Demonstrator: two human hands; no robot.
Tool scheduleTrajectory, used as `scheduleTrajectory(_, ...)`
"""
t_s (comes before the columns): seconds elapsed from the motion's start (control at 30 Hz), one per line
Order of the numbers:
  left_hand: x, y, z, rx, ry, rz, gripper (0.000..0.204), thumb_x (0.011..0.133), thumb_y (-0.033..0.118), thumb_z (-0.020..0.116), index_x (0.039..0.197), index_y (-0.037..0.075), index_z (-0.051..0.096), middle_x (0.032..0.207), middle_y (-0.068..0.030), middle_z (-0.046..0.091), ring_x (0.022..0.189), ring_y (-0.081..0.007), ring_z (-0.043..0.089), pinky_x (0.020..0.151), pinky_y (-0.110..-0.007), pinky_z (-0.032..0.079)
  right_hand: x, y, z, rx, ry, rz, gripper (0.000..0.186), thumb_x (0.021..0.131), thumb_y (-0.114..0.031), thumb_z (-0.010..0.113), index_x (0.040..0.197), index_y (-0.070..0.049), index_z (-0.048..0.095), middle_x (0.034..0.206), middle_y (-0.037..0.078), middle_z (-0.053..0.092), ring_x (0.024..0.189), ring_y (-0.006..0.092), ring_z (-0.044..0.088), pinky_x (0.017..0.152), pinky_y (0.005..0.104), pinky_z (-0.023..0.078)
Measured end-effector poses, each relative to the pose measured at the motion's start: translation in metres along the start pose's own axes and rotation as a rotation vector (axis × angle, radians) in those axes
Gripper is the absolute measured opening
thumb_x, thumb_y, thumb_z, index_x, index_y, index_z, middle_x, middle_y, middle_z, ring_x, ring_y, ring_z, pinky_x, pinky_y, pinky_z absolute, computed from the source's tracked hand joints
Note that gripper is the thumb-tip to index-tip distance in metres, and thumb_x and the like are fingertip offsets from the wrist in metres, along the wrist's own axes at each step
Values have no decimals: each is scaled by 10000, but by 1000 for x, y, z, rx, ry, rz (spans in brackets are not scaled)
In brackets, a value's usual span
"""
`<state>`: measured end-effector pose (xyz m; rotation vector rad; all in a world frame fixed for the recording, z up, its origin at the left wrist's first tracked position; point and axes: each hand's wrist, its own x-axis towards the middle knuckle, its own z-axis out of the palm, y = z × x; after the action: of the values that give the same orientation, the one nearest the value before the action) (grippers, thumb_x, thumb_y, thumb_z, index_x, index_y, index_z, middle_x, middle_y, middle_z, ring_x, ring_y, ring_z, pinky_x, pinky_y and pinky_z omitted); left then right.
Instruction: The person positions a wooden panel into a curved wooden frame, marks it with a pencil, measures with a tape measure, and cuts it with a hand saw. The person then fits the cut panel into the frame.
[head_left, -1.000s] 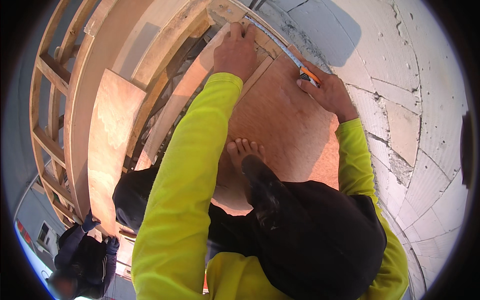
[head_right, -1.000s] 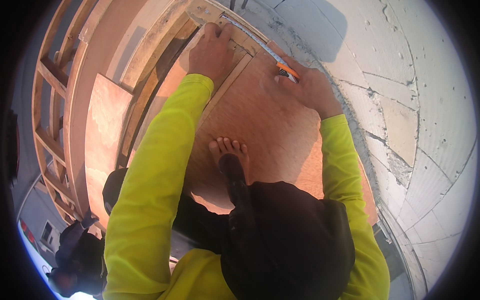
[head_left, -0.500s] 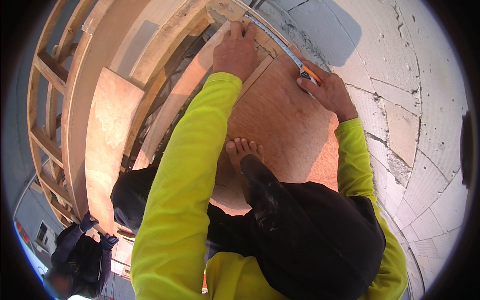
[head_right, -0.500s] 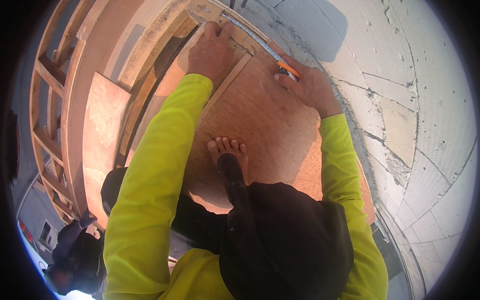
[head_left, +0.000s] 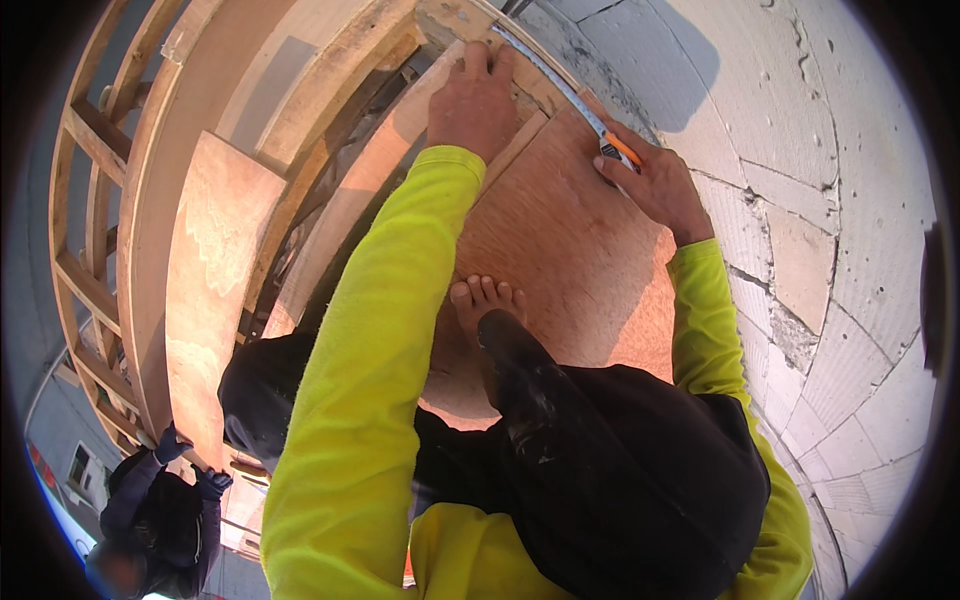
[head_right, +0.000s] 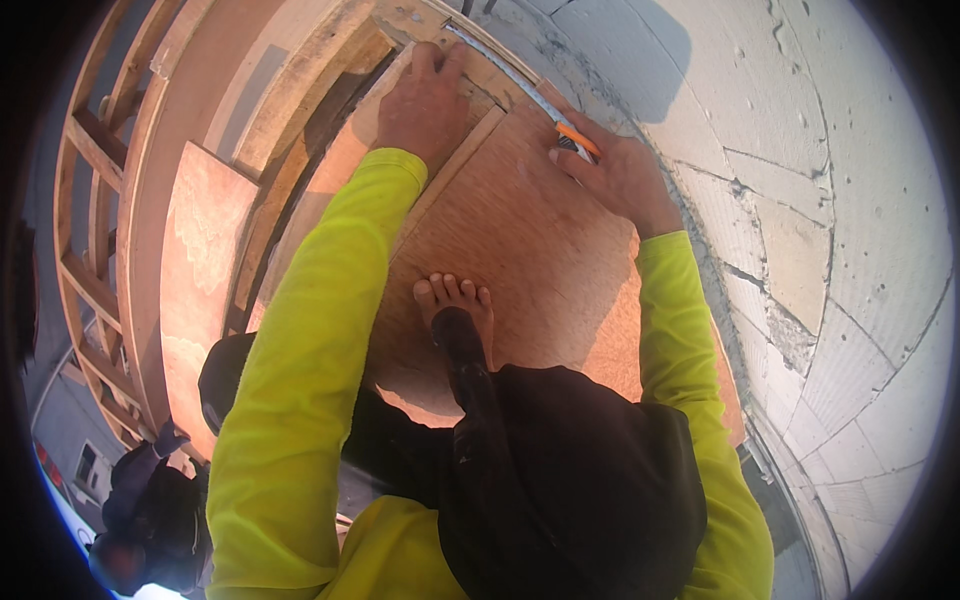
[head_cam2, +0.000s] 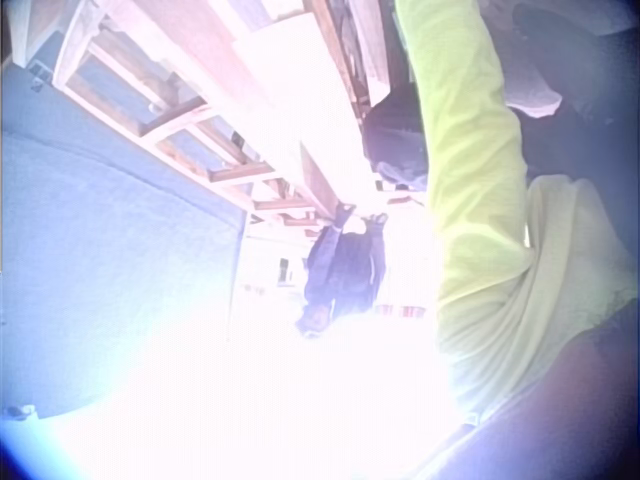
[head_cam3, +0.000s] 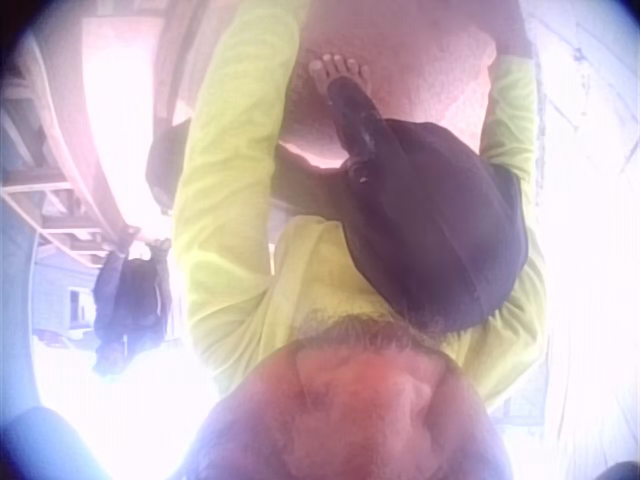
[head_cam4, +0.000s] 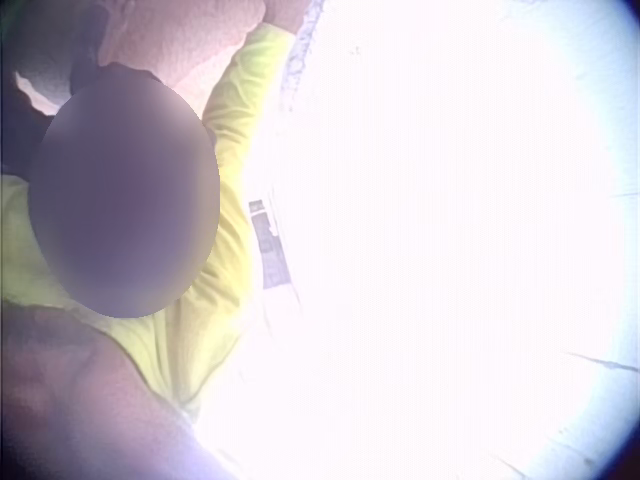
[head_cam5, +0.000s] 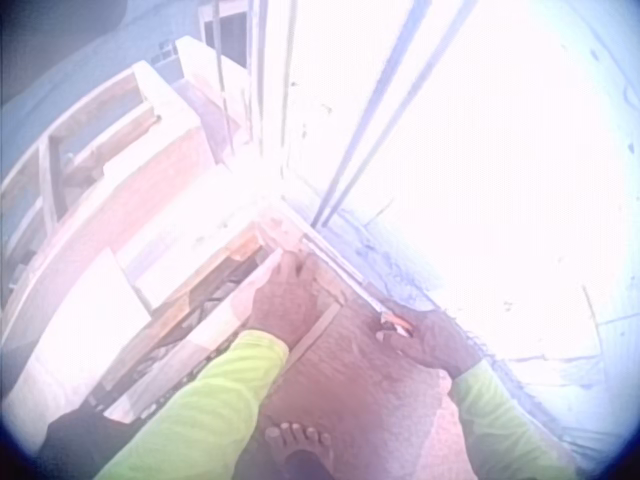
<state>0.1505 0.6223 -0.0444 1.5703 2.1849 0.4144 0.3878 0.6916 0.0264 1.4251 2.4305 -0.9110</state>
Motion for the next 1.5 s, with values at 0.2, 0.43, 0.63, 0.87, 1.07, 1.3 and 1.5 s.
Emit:
scheduleTrajectory(0.2, -1, 1, 1, -1, -2, -13, 589, 891, 174, 592, 1461, 191, 445, 1302, -88, 460, 1208, -310, 560, 949, -445, 544, 0, 0, 1, 24, 32, -14, 591, 888, -464, 692, 1401, -185, 605, 762, 200, 664, 684, 335, 651, 694, 396, 511)
scheduleTrajectory(0.43, -4, -1, 5, 64, 110, 63, 536, 908, 151, 609, 1434, 145, 506, 1215, -90, 486, 1111, -278, 588, 833, -367, 586, 0, 0, 1, 47, 3, 28, 597, 884, -471, 694, 1402, -188, 606, 742, 184, 653, 675, 307, 642, 703, 396, 511)
scheduleTrajectory(0.63, -4, -1, 6, 42, 77, 35, 555, 890, 188, 622, 1430, 203, 496, 1247, -78, 478, 1153, -286, 575, 888, -407, 568, 1, 1, 1, 33, -22, 47, 604, 882, -489, 687, 1405, -198, 603, 758, 195, 661, 693, 325, 653, 706, 404, 513)
scheduleTrajectory(0.87, -3, 0, 8, 39, 53, -2, 563, 889, 223, 634, 1430, 249, 477, 1257, -68, 473, 1185, -286, 567, 912, -427, 561, 2, 6, -1, 28, -5, 22, 602, 881, -499, 687, 1396, -198, 610, 784, 203, 677, 733, 344, 669, 717, 416, 514)
scheduleTrajectory(1.07, -4, 1, 7, 41, 56, 0, 570, 888, 227, 640, 1434, 248, 477, 1284, -66, 471, 1194, -283, 564, 914, -427, 560, 1, 11, -4, 27, -15, 28, 603, 878, -492, 693, 1399, -200, 606, 787, 200, 679, 735, 351, 668, 717, 409, 515)
scheduleTrajectory(1.3, -5, -1, 3, -94, 24, 7, 582, 881, 242, 652, 1434, 155, 491, 1291, -105, 481, 1177, -315, 574, 931, -435, 548, -12, -5, 0, 48, 68, -33, 587, 878, -404, 720, 1407, -183, 591, 775, 144, 648, 673, 247, 632, 685, 359, 504)
scheduleTrajectory(1.5, -58, 10, -29, -947, 174, -177, 364, 942, 293, 624, 1184, 21, 641, 988, -170, 609, 1011, -341, 626, 873, -406, 523, -30, -61, 23, 508, -41, -190, 574, 900, -213, 702, 1408, 3, 546, 908, 30, 650, 755, 94, 569, 683, 263, 477)
